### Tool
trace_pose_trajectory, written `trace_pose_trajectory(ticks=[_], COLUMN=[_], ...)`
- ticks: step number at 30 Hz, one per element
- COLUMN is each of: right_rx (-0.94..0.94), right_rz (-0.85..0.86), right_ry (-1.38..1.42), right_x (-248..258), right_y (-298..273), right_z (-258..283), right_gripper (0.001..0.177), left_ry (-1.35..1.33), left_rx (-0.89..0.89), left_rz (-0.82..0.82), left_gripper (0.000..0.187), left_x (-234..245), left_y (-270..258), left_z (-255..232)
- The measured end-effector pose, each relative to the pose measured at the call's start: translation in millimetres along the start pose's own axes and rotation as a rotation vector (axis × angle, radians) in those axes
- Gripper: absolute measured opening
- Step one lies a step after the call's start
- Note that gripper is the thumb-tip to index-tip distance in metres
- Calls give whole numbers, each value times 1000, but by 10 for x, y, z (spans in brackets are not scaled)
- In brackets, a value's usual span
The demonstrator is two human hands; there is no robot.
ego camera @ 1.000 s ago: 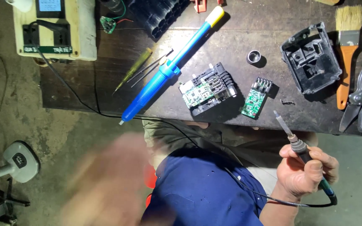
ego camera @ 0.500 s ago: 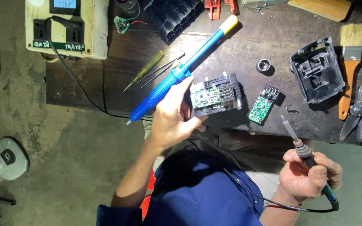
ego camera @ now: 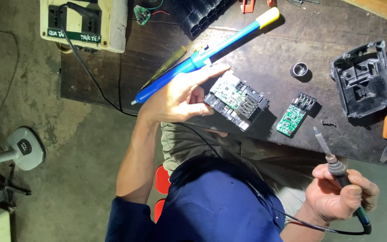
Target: The person uses a soldering iron and a blue desoldering pump to work on a green circuit board. They repeatedly heat solder joints with the iron and use the pump to remove molten solder, occasionally using tweezers to adjust components.
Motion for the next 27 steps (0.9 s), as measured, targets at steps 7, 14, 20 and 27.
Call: trace_pose_trajectory(ticks=[7, 14, 20, 27], right_rx=[0, 111, 33, 103], right_rz=[13, -6, 51, 141], right_ry=[-14, -81, -25, -13], right_x=[12, -42, 16, -224], right_y=[12, 27, -1, 0], right_z=[8, 78, 124, 307], right_gripper=[37, 44, 35, 35], left_ry=[-14, 1, 7, 17], left_rx=[69, 76, 100, 65], left_rz=[23, 36, 60, 44], left_gripper=[84, 84, 86, 86], left_x=[33, 27, 11, 24], left_y=[82, 114, 118, 111], left_z=[30, 97, 118, 80])
Point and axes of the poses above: each hand's wrist, its own y-axis towards the middle knuckle, its own x-axis out of the back of the hand, z = x × y, the point moved 4 cm from there along y, towards the middle knuckle, and after that the axes turned 2 degrees about -y, right-handed, at the moved point
